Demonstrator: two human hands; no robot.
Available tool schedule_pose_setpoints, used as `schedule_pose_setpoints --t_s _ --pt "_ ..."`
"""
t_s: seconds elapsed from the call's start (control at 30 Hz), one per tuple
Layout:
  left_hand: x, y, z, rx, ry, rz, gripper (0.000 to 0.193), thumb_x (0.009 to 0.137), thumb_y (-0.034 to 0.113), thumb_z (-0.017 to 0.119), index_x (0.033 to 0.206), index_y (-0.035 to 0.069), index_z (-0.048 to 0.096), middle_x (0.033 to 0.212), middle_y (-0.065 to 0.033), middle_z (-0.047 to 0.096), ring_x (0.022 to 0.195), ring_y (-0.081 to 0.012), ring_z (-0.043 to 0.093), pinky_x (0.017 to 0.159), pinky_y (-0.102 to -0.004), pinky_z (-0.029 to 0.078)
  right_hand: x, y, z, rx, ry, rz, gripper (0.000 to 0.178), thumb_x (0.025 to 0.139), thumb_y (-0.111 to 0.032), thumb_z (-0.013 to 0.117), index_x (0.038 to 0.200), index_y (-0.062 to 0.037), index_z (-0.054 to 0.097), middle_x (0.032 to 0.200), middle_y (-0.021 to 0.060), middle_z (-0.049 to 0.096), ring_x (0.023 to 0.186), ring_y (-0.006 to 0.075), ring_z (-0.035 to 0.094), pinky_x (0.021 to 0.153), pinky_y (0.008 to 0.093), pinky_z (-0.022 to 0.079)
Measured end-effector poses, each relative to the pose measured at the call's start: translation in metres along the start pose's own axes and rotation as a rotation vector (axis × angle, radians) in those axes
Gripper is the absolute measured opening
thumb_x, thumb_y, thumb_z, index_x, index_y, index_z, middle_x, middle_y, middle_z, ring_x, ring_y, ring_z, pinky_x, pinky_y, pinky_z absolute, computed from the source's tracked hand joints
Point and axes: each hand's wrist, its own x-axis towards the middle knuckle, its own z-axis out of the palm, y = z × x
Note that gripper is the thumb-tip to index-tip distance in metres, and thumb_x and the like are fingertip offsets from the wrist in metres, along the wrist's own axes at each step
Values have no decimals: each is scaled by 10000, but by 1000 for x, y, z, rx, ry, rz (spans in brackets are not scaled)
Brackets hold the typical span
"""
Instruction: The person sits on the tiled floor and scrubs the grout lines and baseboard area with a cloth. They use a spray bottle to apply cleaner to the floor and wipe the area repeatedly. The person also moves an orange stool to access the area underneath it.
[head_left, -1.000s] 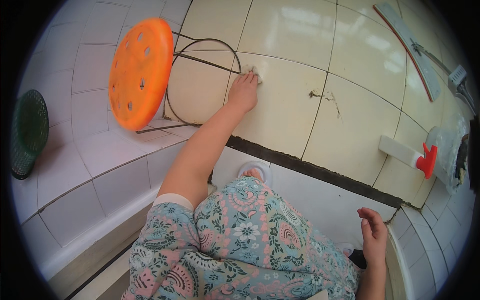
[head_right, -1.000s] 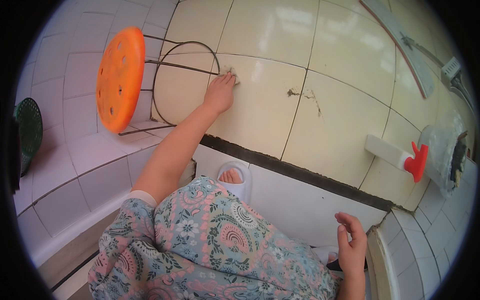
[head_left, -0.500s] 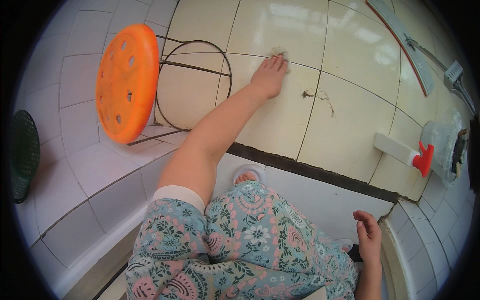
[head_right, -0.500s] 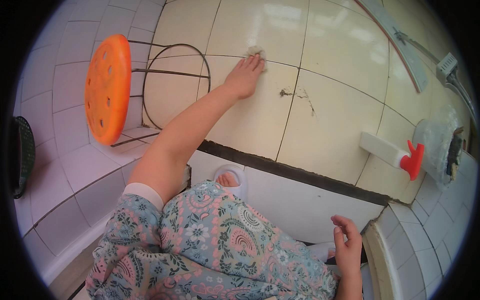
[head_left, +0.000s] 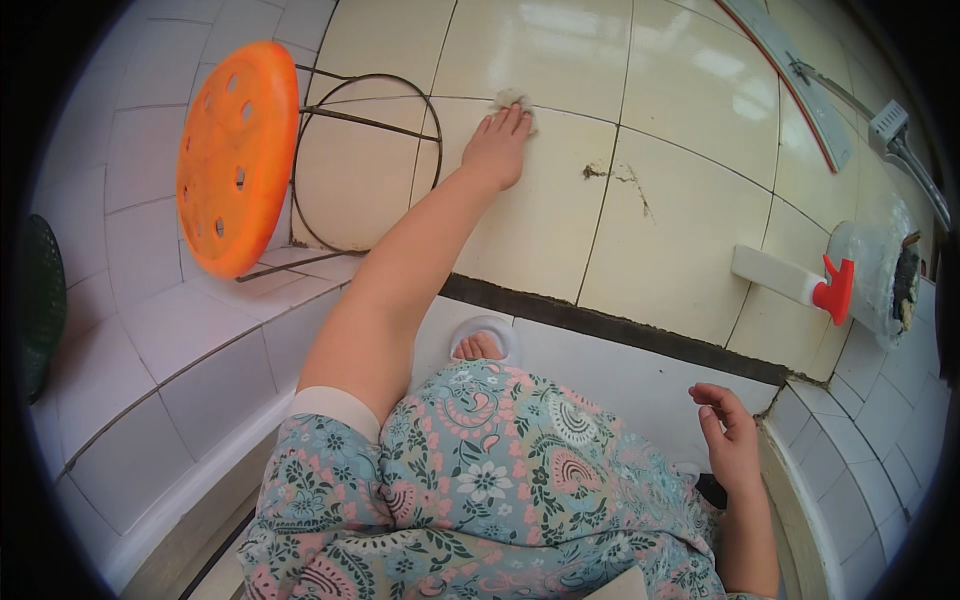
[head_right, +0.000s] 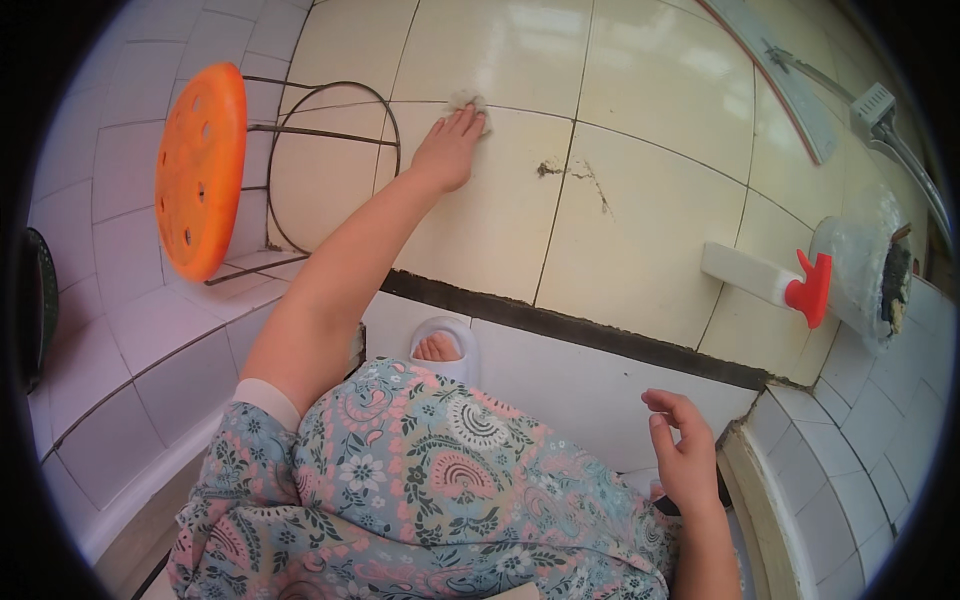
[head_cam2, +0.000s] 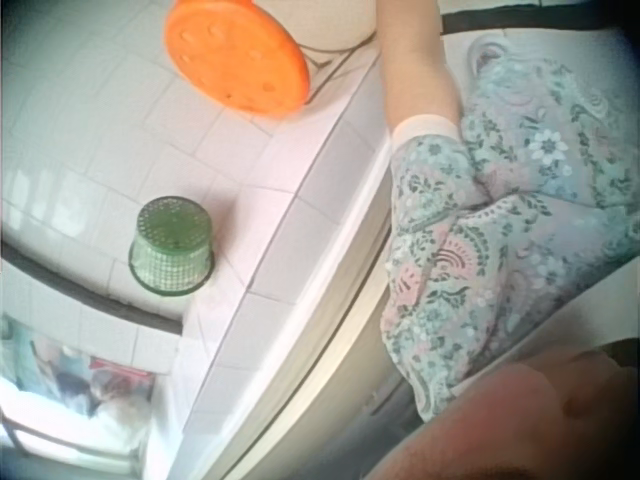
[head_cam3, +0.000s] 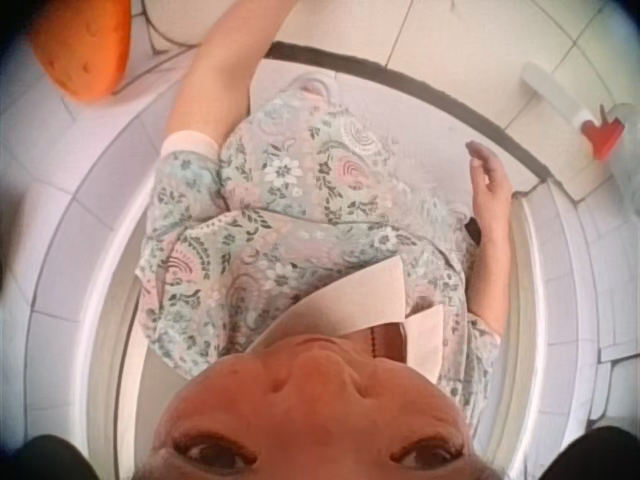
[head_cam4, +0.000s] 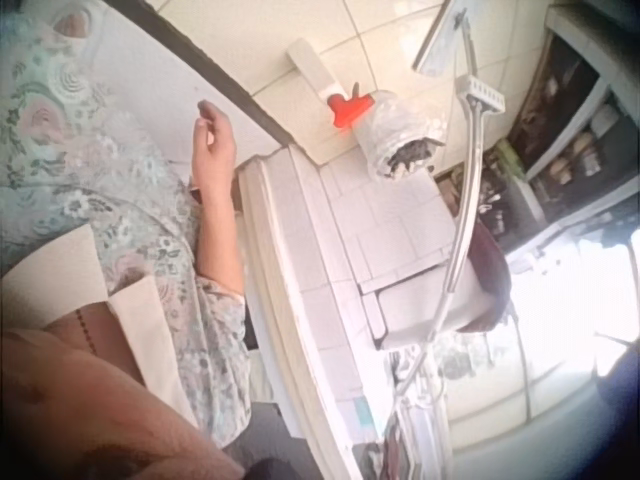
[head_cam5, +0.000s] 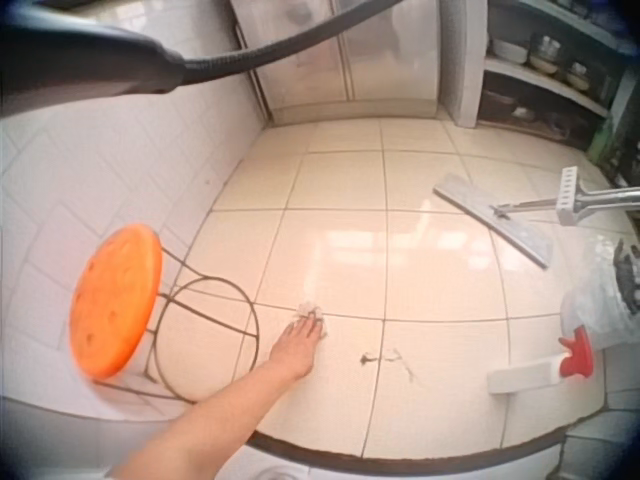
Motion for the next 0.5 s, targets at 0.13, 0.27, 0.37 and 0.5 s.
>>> schedule_pose_setpoints --t_s 0.13,0.27,0.37,0.5 --pt "17 32 -13 -3 7 179 657 837 -61 376 1453 134 256 1544 -31 165 1396 -186 228 1156 -334 195 -10 3 1 -8 0 53 251 881 -26 506 1116 -16 592 1078 84 636 992 179 590 877 291 455" --pt "20 14 -23 105 50 221 535 873 8 419 1394 110 353 1458 -50 322 1291 -218 367 1070 -348 321 -21 -8 -6 -13 37 109 257 882 -29 503 1124 -16 590 1081 83 628 990 181 583 880 296 452" --pt "9 18 -18 63 92 147 448 851 23 481 1296 69 455 1328 -88 439 1120 -260 508 925 -373 465 -28 -6 -17 -39 82 66 260 884 -29 499 1127 -15 589 1086 84 622 1006 180 577 894 303 443" --pt "2 19 -6 -93 34 -40 351 837 62 520 1187 42 526 1154 -136 520 988 -283 580 817 -393 516 -37 -12 -32 73 149 53 264 884 -22 499 1134 -13 584 1090 88 619 1036 182 572 917 310 430"
